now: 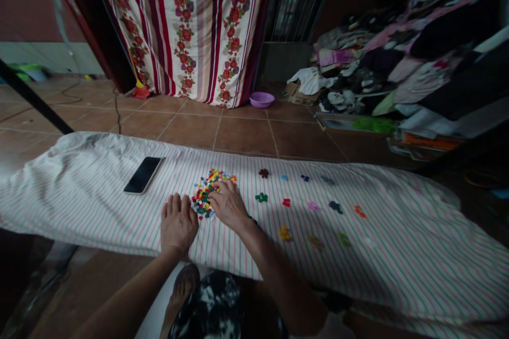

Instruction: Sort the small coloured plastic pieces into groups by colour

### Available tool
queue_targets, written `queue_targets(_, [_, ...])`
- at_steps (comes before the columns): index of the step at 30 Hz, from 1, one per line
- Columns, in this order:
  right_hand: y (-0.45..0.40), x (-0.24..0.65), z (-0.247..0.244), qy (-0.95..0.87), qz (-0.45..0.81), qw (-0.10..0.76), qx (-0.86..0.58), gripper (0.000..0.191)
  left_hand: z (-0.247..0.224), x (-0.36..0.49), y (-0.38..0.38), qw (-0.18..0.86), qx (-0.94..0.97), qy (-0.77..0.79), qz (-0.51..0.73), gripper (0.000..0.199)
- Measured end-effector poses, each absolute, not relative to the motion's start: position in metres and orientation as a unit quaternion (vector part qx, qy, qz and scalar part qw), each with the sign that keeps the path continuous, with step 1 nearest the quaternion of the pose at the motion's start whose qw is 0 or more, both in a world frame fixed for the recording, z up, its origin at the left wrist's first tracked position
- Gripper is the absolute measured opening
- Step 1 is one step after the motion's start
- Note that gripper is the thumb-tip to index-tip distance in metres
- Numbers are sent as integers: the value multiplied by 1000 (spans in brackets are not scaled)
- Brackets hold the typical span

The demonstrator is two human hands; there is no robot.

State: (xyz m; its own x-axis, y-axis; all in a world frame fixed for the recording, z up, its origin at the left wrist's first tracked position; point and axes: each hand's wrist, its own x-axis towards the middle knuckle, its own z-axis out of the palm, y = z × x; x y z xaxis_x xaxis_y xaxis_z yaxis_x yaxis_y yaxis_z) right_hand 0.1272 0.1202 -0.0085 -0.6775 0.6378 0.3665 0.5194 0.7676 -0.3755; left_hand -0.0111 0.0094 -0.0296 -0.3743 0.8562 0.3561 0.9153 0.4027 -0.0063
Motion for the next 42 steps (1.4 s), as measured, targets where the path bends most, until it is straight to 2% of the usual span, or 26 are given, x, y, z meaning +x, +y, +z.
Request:
queue_targets(17, [112,110,0,-884,127,203,-401,16,-28,-10,10,143,-534,-827,-98,45])
queue_targets(29, [114,110,-3,-873,160,261,-380,7,-25,-8,10,132,-531,-829,-114,45])
queue_targets(38, [115,116,7,-886,160,237,-365,6,-27,-10,9,139,-541,-823,-102,46])
queue_targets(42, [125,126,12,-873,158,261,-380,6,-27,-11,9,143,-540,-825,-88,47])
